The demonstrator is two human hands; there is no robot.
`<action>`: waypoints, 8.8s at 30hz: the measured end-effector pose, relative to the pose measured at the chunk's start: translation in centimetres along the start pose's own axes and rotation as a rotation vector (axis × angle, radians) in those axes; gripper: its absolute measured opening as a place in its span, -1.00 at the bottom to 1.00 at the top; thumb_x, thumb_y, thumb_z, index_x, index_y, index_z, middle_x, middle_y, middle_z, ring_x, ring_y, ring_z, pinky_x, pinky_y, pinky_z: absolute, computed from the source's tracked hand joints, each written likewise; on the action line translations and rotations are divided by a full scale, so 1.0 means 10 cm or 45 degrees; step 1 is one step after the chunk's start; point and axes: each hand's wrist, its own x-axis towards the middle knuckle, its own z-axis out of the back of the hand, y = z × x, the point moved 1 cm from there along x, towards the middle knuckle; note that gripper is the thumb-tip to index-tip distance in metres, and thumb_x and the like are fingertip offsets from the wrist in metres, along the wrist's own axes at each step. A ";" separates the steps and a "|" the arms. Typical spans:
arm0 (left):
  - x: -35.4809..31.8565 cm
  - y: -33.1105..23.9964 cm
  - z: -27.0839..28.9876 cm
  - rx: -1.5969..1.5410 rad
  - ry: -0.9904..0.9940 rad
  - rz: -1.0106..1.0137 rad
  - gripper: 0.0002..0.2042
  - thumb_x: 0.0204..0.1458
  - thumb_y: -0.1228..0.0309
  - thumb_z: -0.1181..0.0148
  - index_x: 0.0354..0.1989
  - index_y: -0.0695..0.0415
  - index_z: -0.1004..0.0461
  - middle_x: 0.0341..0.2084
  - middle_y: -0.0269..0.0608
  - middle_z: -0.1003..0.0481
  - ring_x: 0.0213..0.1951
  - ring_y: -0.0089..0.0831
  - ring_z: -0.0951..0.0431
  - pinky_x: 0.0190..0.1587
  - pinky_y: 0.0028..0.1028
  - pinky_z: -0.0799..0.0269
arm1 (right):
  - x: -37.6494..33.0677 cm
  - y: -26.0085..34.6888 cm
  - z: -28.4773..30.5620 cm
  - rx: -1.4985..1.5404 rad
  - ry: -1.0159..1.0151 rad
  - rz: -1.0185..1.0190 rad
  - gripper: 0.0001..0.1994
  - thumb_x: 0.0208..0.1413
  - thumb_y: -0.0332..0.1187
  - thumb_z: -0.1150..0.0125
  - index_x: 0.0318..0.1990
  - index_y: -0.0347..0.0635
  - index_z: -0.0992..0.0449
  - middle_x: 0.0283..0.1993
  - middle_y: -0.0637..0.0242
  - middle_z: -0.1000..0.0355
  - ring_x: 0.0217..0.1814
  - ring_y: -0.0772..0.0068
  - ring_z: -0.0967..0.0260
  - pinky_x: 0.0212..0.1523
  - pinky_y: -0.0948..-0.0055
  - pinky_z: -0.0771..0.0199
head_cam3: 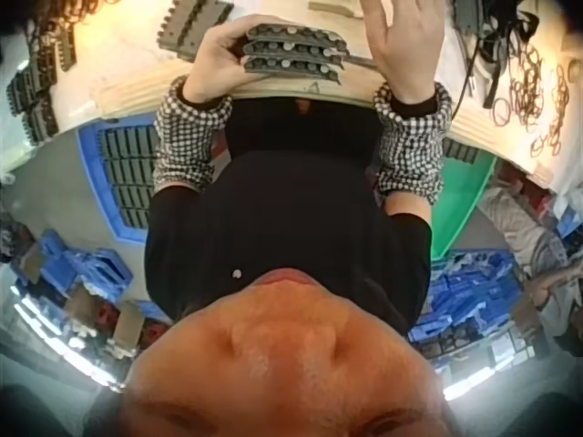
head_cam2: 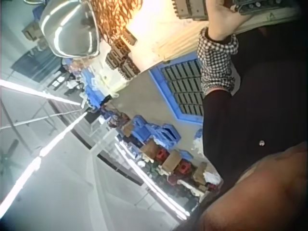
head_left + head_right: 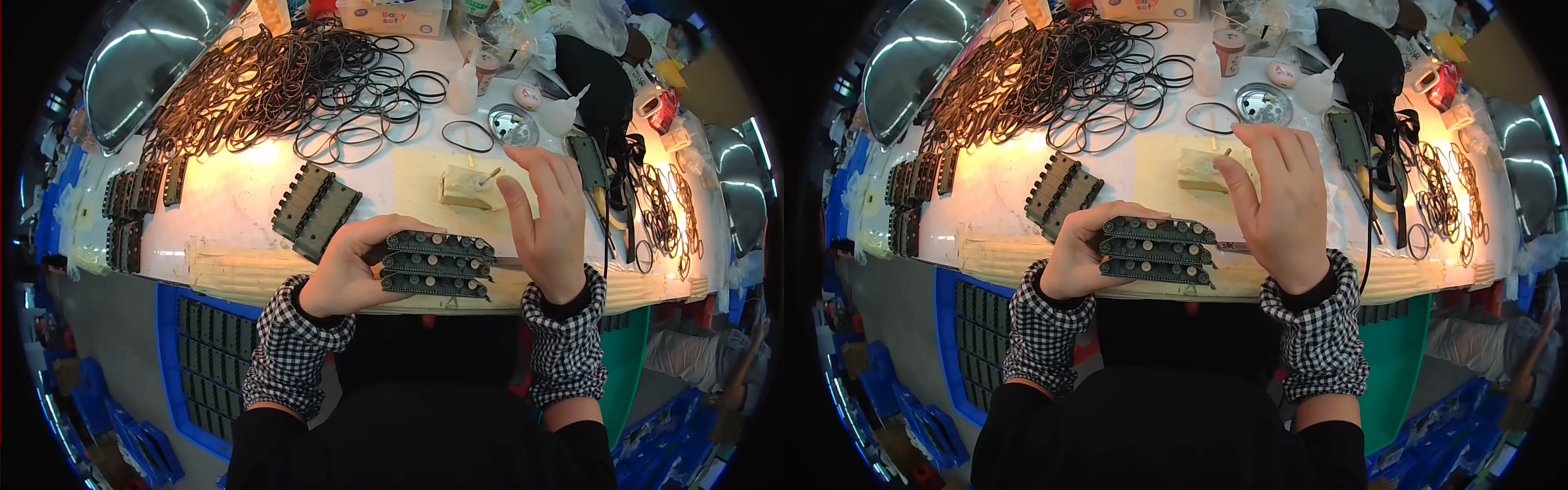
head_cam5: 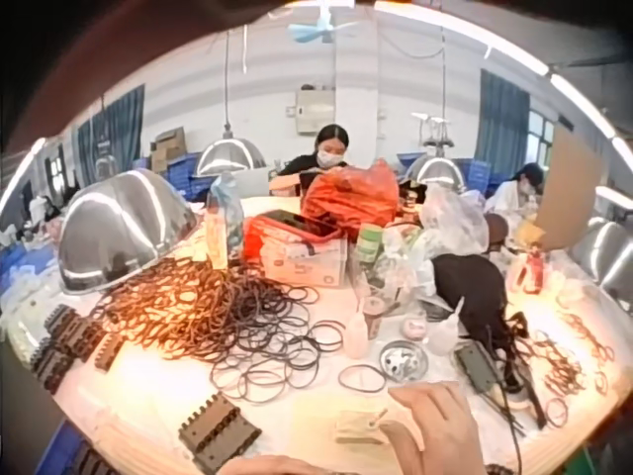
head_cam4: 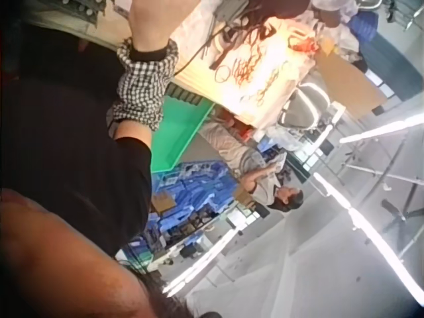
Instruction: Manually inserting small electronic components into a plastic grid on an assembly workbench.
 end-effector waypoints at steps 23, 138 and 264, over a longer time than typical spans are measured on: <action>0.04 -0.59 -0.10 0.414 -0.224 -0.635 -0.09 -0.28 0.48 -0.49 0.30 0.22 -0.06 0.23 0.01 -0.19 0.31 -0.22 -0.18 0.29 -0.14 -0.20 | -0.29 0.58 -0.13 1.434 0.162 -0.483 -0.44 -0.15 -0.57 -0.41 0.08 -0.28 -0.37 0.00 0.27 -0.41 0.02 0.44 -0.42 0.05 0.42 -0.44; -0.04 -0.16 -0.10 0.173 -0.125 -0.369 -0.36 -0.16 0.69 -0.27 0.19 0.31 -0.22 0.12 0.00 -0.36 0.21 -0.29 -0.34 0.26 -0.34 -0.25 | -0.32 0.24 0.01 0.887 0.291 -0.050 -0.35 -0.16 -0.55 -0.37 0.19 -0.20 -0.32 0.08 0.14 -0.36 -0.03 0.20 -0.40 -0.07 0.39 -0.45; -0.06 0.06 0.00 0.438 -0.381 -0.440 -0.46 -0.15 0.54 -0.34 0.07 0.32 -0.31 0.03 0.06 -0.43 0.06 -0.24 -0.45 0.13 -0.32 -0.35 | -0.01 -0.03 0.02 0.581 -0.269 -0.240 -0.92 0.11 -0.54 -0.22 -0.25 -0.30 -0.50 -0.28 0.30 -0.44 -0.33 0.47 -0.40 -0.31 0.50 -0.45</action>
